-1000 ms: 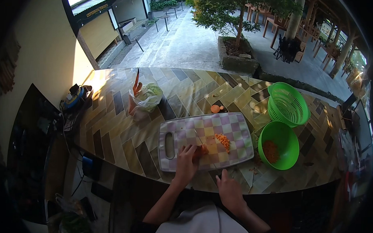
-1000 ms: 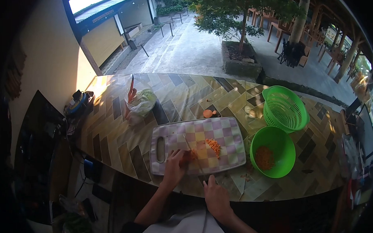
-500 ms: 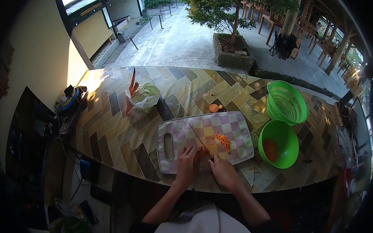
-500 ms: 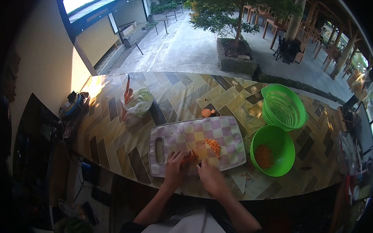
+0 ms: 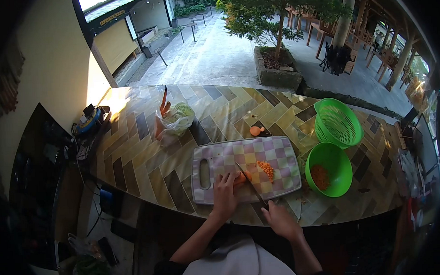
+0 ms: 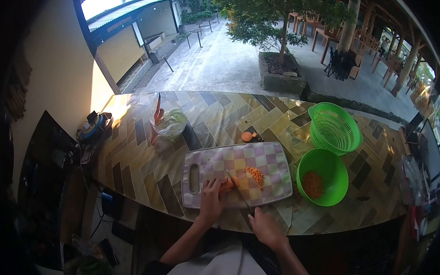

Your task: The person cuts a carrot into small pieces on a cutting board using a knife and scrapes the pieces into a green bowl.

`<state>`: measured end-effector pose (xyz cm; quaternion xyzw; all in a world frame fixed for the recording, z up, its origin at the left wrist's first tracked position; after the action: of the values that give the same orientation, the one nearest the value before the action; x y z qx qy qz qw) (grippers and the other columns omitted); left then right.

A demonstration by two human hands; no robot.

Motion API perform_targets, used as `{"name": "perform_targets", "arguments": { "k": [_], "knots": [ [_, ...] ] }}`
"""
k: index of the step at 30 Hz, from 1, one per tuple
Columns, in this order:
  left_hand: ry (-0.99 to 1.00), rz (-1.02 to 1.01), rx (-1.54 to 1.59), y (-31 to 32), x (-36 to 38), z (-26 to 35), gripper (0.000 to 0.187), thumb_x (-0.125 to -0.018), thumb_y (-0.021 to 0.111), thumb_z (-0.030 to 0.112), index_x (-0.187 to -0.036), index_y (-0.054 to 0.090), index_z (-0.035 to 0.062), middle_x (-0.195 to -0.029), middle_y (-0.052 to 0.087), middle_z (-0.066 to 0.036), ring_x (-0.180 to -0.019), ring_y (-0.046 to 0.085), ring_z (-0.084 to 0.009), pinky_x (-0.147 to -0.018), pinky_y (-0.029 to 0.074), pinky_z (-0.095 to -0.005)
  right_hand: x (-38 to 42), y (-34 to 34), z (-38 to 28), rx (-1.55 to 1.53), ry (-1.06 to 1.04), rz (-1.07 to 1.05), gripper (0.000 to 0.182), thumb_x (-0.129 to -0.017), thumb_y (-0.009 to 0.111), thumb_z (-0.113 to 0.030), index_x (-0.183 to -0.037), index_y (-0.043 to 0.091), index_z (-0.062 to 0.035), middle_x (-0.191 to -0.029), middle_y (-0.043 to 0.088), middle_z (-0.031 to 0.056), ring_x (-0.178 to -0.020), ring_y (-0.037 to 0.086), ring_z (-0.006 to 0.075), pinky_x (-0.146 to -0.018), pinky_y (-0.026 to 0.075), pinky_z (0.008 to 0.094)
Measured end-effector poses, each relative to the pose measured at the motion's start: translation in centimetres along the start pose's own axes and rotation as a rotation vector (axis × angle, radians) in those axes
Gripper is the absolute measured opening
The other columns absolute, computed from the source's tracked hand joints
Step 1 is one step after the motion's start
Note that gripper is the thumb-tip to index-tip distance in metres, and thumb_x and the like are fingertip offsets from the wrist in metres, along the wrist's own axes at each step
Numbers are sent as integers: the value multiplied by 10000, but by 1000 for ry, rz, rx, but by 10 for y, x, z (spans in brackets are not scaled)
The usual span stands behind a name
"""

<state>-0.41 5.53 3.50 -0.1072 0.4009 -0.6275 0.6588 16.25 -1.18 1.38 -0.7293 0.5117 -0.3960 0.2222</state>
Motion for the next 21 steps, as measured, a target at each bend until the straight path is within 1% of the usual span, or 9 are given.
{"name": "perform_targets", "arguments": {
  "k": [2, 5, 8, 11, 12, 15, 17, 20, 21],
  "knots": [
    [-1, -2, 3, 0, -1, 1, 353, -816, 642, 16, -1166, 604, 34, -1095, 620, -148, -1006, 540, -380, -866, 432, -466, 17, 0, 10, -6, 15, -9, 380, -1022, 477, -292, -1044, 512, 85, -864, 632, 343, -891, 599, 519, -773, 466, 574],
    [14, 0, 2, 0, -1, 1, 339, -827, 653, 31, -1163, 607, 30, -1078, 625, -152, -994, 544, -381, -864, 433, -469, 29, 1, 17, 3, 36, 21, 381, -1018, 480, -311, -1026, 525, 67, -844, 634, 331, -875, 588, 530, -777, 450, 588],
    [6, 2, 10, -4, -4, 3, 324, -836, 644, 28, -1158, 611, 23, -1086, 632, -159, -1005, 552, -384, -886, 439, -469, 37, -10, 16, 21, -3, 81, 376, -1013, 506, -323, -964, 538, 48, -742, 634, 277, -760, 630, 478, -705, 477, 538],
    [-1, 37, 12, -9, -11, -6, 332, -842, 632, 24, -1173, 611, 15, -1091, 639, -174, -1023, 559, -390, -914, 444, -465, 48, -22, 31, -120, 3, 40, 382, -1007, 539, -339, -901, 540, 28, -629, 605, 188, -615, 646, 332, -596, 481, 442],
    [8, 31, 11, -10, -15, -8, 343, -841, 632, 25, -1183, 608, 12, -1100, 640, -180, -1034, 560, -392, -923, 444, -462, 53, -28, 34, -204, 11, 74, 384, -1002, 562, -337, -854, 532, 16, -586, 572, 109, -538, 596, 188, -526, 442, 350],
    [41, 3, -7, -13, -32, -15, 369, -838, 634, 32, -1205, 602, 6, -1125, 640, -195, -1074, 559, -396, -948, 442, -455, 66, -46, 36, -314, 100, 142, 375, -1003, 565, -333, -845, 523, 5, -582, 567, 89, -531, 574, 153, -514, 430, 339],
    [82, -17, -45, -12, -44, -17, 377, -836, 643, 43, -1209, 604, 4, -1142, 639, -203, -1108, 555, -397, -962, 440, -454, 66, -44, 40, -351, 101, 154, 359, -1007, 563, -322, -847, 518, -4, -579, 553, 68, -523, 548, 126, -502, 419, 322],
    [76, -61, -68, -3, -51, -25, 456, -754, 684, -5, -1206, 620, 3, -1150, 646, -179, -1132, 567, -371, -980, 448, -447, 58, -37, 45, -312, 64, 170, 348, -1010, 559, -323, -868, 524, -7, -588, 553, 59, -521, 542, 116, -495, 415, 314],
    [133, -2, -96, -8, -51, -16, 465, -751, 692, 4, -1211, 620, 8, -1164, 645, -174, -1144, 565, -364, -991, 443, -446, 55, -31, 47, -319, 52, 165, 345, -1011, 557, -325, -877, 527, -8, -592, 555, 59, -521, 542, 116, -495, 415, 313]
  ]
}}
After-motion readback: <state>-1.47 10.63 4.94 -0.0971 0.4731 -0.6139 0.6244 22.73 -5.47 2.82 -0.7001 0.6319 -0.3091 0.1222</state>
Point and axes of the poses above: each hand's wrist, its own x-axis away from the middle knuckle, its own y-axis out of the palm, z = x × y, the point moved 9 cm from there along -x, towards the middle knuckle
